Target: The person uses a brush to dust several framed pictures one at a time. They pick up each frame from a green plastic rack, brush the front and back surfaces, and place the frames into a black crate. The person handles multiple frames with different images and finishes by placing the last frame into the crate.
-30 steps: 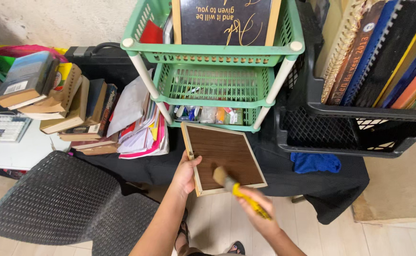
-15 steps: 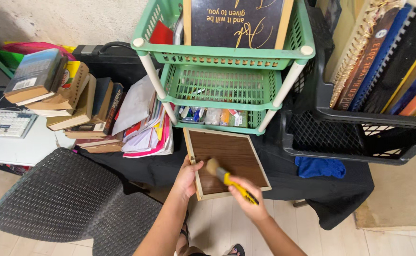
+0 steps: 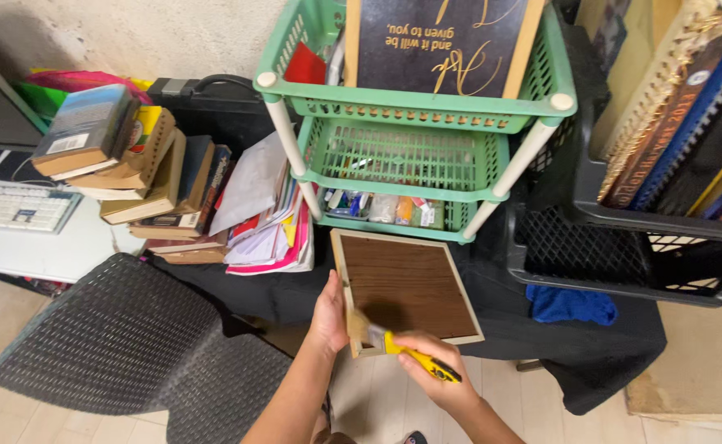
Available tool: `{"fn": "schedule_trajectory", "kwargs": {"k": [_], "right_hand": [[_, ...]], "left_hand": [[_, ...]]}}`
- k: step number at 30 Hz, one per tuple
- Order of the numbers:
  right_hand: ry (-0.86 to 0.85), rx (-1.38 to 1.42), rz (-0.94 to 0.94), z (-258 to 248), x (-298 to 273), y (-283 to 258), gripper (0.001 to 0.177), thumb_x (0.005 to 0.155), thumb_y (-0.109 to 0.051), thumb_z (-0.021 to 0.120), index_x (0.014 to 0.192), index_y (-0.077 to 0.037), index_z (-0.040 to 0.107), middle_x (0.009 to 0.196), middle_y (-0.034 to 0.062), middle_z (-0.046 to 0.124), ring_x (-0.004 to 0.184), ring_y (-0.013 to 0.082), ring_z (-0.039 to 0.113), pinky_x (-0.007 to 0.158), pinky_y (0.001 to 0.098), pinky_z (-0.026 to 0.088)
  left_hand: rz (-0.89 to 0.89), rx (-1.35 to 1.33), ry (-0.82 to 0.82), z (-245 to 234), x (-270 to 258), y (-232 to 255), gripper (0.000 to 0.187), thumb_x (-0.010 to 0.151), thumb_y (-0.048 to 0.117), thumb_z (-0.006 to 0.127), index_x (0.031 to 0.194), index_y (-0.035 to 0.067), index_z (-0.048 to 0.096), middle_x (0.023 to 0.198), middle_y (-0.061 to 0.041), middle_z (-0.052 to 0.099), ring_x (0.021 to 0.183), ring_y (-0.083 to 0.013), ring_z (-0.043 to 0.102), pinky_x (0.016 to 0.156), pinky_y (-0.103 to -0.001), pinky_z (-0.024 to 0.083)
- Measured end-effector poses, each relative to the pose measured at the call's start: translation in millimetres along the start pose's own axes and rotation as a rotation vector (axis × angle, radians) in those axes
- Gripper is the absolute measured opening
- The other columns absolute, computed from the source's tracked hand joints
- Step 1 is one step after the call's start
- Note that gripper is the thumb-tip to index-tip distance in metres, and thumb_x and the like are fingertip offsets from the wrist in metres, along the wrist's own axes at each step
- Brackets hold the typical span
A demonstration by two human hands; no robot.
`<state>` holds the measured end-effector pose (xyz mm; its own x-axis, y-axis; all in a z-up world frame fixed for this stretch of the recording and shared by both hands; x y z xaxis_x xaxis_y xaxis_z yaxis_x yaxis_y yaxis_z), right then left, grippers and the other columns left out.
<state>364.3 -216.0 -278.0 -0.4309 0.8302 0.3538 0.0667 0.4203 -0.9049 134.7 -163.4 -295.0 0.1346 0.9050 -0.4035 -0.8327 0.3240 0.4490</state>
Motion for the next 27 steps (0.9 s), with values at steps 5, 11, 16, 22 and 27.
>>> {"fn": "schedule_trajectory", "kwargs": {"k": [5,11,16,22,27], "right_hand": [[0.211,-0.146,0.192,-27,14,-20,0.025,0.087,-0.006,0.076,0.111,-0.004,0.077,0.101,0.0106,0.077,0.086,0.02,0.074,0.077,0.0312,0.057],[-0.196,-0.095,-0.148,-24,18,-51,0.033,0.083,-0.001,0.078,0.115,-0.002,0.075,0.107,0.0131,0.08,0.098,0.0254,0.078,0.084,0.0331,0.059],[-0.024,-0.114,-0.086,19,99,-15,0.02,0.086,-0.003,0.077,0.105,-0.002,0.075,0.101,0.0091,0.079,0.092,0.0172,0.075,0.082,0.0302,0.058],[0.1,0.015,0.156,41,157,38,0.022,0.089,-0.007,0.075,0.11,-0.003,0.076,0.095,0.0058,0.079,0.084,0.0106,0.072,0.077,0.0252,0.057],[0.314,0.196,0.442,-7,144,133,0.021,0.089,-0.009,0.072,0.11,-0.005,0.072,0.099,0.0078,0.078,0.078,0.0157,0.075,0.074,0.0265,0.058]], "left_hand": [[-0.009,-0.044,-0.029,6,-5,3,0.082,0.097,0.069,0.031,0.154,0.01,0.042,0.154,-0.015,0.05,0.139,-0.0379,0.048,0.114,-0.057,0.035],[0.015,-0.009,-0.03,-6,-4,6,0.084,0.095,0.071,0.03,0.153,0.012,0.045,0.154,-0.014,0.052,0.14,-0.0368,0.047,0.116,-0.054,0.035],[-0.027,0.035,0.043,-13,-2,-4,0.079,0.096,0.068,0.037,0.149,0.011,0.05,0.147,-0.014,0.057,0.136,-0.0334,0.052,0.113,-0.049,0.04],[0.026,0.171,0.079,-18,-1,12,0.063,0.088,0.012,0.058,0.149,0.02,0.043,0.143,-0.011,0.057,0.131,-0.0311,0.056,0.109,-0.049,0.047],[0.001,0.214,0.115,-23,0,16,0.08,0.078,-0.013,0.049,0.149,0.023,0.043,0.142,-0.011,0.059,0.13,-0.0321,0.058,0.11,-0.047,0.048]]}}
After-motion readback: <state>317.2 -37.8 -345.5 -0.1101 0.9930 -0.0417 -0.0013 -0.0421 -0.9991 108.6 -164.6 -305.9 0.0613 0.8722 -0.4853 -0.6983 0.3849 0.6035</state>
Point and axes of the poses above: each hand's wrist, its own x-axis towards the middle knuckle, its own z-axis out of the palm, y = z × x, the point moved 3 cm from there along x, towards the middle knuckle
